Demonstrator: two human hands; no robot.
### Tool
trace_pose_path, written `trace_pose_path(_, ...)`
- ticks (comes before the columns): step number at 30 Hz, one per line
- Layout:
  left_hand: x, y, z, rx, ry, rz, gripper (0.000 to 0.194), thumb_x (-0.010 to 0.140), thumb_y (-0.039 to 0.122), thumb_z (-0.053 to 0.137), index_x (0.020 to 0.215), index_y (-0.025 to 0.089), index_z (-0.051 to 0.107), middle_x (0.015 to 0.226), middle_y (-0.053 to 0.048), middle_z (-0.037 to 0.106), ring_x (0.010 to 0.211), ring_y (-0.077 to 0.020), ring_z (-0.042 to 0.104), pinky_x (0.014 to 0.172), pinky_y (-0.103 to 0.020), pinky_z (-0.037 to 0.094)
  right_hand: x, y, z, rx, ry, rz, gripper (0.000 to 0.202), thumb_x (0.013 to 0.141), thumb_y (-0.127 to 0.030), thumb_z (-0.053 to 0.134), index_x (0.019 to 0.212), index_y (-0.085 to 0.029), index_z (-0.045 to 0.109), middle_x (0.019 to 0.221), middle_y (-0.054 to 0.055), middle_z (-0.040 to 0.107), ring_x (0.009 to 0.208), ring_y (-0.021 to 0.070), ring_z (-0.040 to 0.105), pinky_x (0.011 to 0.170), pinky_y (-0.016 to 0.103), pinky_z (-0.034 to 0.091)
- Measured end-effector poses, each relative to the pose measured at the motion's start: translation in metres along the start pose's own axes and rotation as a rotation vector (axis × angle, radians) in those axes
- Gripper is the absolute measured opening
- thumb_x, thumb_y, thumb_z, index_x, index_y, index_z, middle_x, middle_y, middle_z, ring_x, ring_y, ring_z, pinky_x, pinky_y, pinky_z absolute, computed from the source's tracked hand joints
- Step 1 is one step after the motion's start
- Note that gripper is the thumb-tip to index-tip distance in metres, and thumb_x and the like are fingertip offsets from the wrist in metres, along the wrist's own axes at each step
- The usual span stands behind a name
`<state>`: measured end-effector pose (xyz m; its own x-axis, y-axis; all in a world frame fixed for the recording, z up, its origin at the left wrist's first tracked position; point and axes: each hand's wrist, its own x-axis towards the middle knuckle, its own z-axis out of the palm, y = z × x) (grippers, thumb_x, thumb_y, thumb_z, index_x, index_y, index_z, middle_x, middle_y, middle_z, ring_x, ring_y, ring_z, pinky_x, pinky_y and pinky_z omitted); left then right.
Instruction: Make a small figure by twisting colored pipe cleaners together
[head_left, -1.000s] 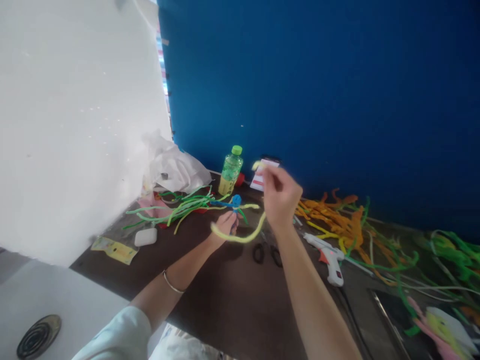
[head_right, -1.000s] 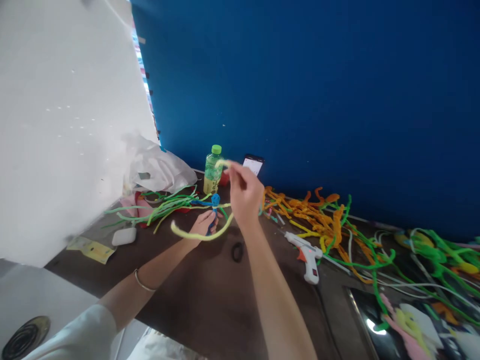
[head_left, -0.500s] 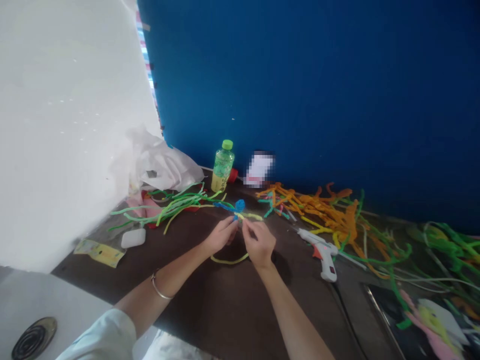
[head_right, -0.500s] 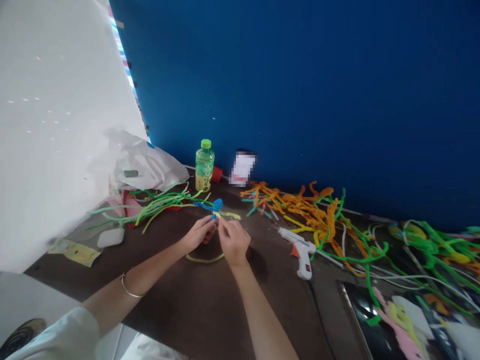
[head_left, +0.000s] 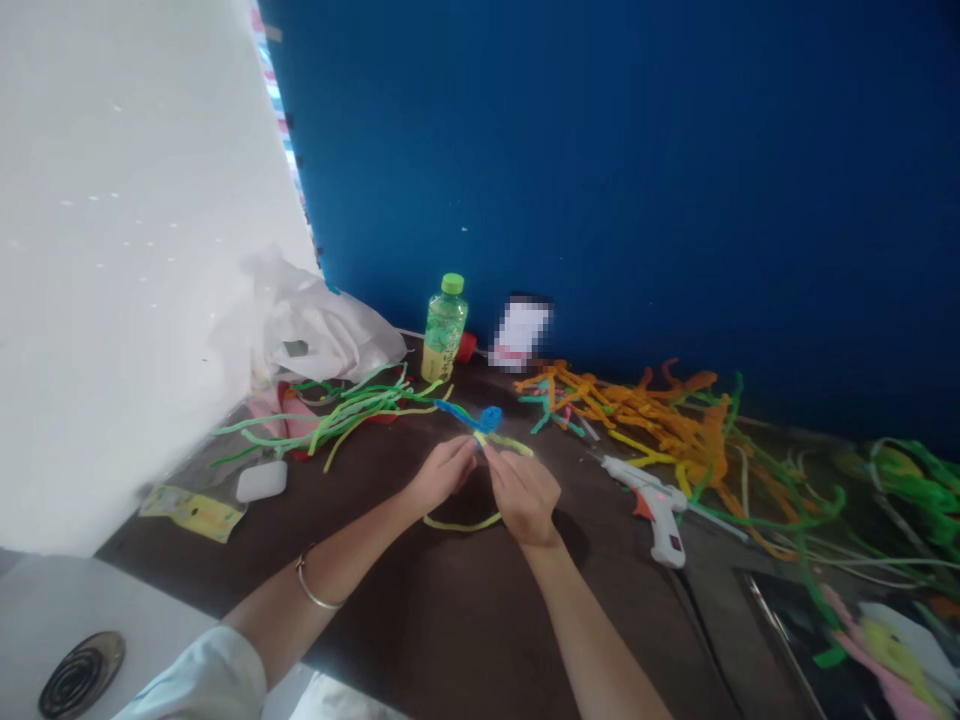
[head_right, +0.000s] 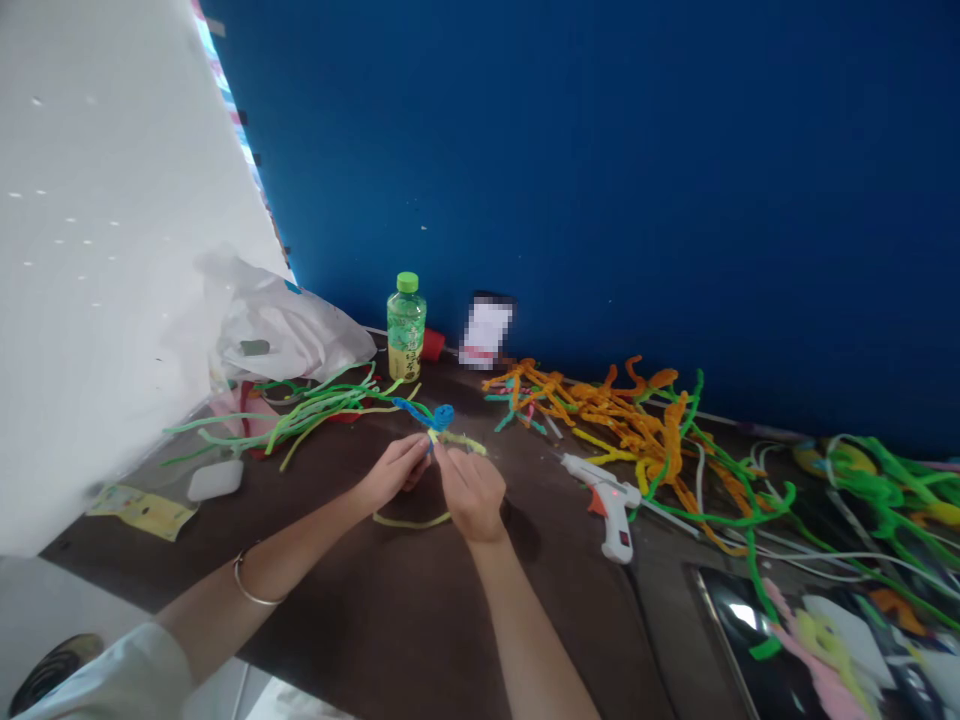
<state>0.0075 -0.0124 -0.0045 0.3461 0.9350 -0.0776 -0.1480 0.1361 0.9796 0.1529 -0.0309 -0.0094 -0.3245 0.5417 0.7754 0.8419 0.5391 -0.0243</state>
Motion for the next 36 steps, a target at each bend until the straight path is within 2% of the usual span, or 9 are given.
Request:
trace_pose_path(4,0.000,-0.001,0.002,-0.036,0.041,0.032,0.038,0.077,0.050,0.046,0.098,0.018,0.041,0.051,0.009,0.040,0.035,-0.0027,0.028,0.033,-0.015,0.019,0.001,0.002,-0.002,-0.020,-0.010,0.009,0.027,0.083,-0.018,0.050,0.107,-0.024,0.062,0.079,0.004,0.068,0.071,0.0142,0.061,0.068,0.027,0.043)
trace_pose_path(7,0.000,-0.003,0.001,0.057,0.098,0.091,0.036,0.077,0.046,0.048,0.098,0.017,0.046,0.054,0.006,0.046,0.041,-0.0047,0.038,0.040,-0.016,0.029,0.001,0.003,-0.003,-0.022,-0.020,0.027,0.026,0.084,-0.019,0.050,0.105,-0.024,0.063,0.077,0.004,0.068,0.069,0.0139,0.061,0.067,0.027,0.042)
trace_pose_path(10,-0.001,-0.001,-0.001,0.188,0.146,0.222,0.030,0.077,0.041,0.051,0.095,0.017,0.053,0.071,0.000,0.057,0.062,-0.0096,0.052,0.058,-0.021,0.041,0.001,0.003,-0.003,-0.032,-0.016,0.032,0.024,0.084,-0.020,0.049,0.103,-0.024,0.063,0.075,0.004,0.068,0.066,0.0136,0.060,0.064,0.027,0.041)
trace_pose_path(13,-0.001,0.001,-0.003,0.281,0.143,0.340,0.026,0.078,0.035,0.050,0.095,0.016,0.056,0.089,-0.005,0.060,0.080,-0.0136,0.055,0.074,-0.024,0.042,0.002,0.002,-0.004,-0.058,-0.010,0.021,0.024,0.083,-0.020,0.050,0.102,-0.024,0.064,0.076,0.004,0.068,0.064,0.0134,0.059,0.063,0.027,0.040)
trace_pose_path(19,0.000,0.002,-0.004,0.362,0.183,0.365,0.024,0.082,0.033,0.044,0.091,0.015,0.058,0.086,-0.005,0.062,0.081,-0.0146,0.055,0.074,-0.024,0.041,0.003,0.000,-0.006,-0.092,-0.017,-0.019,0.027,0.082,-0.017,0.051,0.106,-0.023,0.061,0.080,0.004,0.068,0.065,0.0139,0.058,0.064,0.028,0.038)
trace_pose_path(25,0.002,0.004,-0.004,0.348,0.237,0.348,0.024,0.079,0.034,0.047,0.084,0.015,0.062,0.081,-0.005,0.063,0.076,-0.0144,0.055,0.072,-0.025,0.041,0.003,-0.004,-0.005,-0.103,-0.043,-0.003,0.030,0.083,-0.018,0.050,0.111,-0.024,0.058,0.080,0.004,0.068,0.065,0.0130,0.057,0.062,0.028,0.036)
trace_pose_path(29,0.003,0.002,-0.002,0.149,0.286,0.232,0.028,0.073,0.041,0.055,0.081,0.016,0.062,0.063,-0.001,0.058,0.059,-0.0109,0.051,0.055,-0.021,0.040,0.004,-0.009,-0.003,-0.104,-0.028,-0.014,0.031,0.082,-0.019,0.052,0.113,-0.023,0.057,0.077,0.004,0.067,0.061,0.0112,0.057,0.056,0.028,0.032)
trace_pose_path(32,0.004,0.002,0.002,-0.064,0.288,0.072,0.035,0.068,0.047,0.058,0.082,0.015,0.060,0.045,0.005,0.044,0.040,-0.0054,0.038,0.039,-0.017,0.028,0.006,-0.014,-0.003,-0.151,0.001,-0.030,0.032,0.082,-0.019,0.052,0.113,-0.022,0.057,0.074,0.004,0.068,0.057,0.0099,0.056,0.053,0.028,0.029)
trace_pose_path(36,0.003,0.006,0.004,-0.295,0.256,-0.040,0.037,0.065,0.049,0.061,0.080,0.015,0.055,0.039,0.011,0.028,0.031,-0.0015,0.023,0.033,-0.015,0.013,0.009,-0.021,-0.004,-0.237,-0.004,-0.038,0.034,0.083,-0.017,0.049,0.116,-0.019,0.055,0.081,0.006,0.070,0.057,0.0097,0.057,0.053,0.028,0.028)
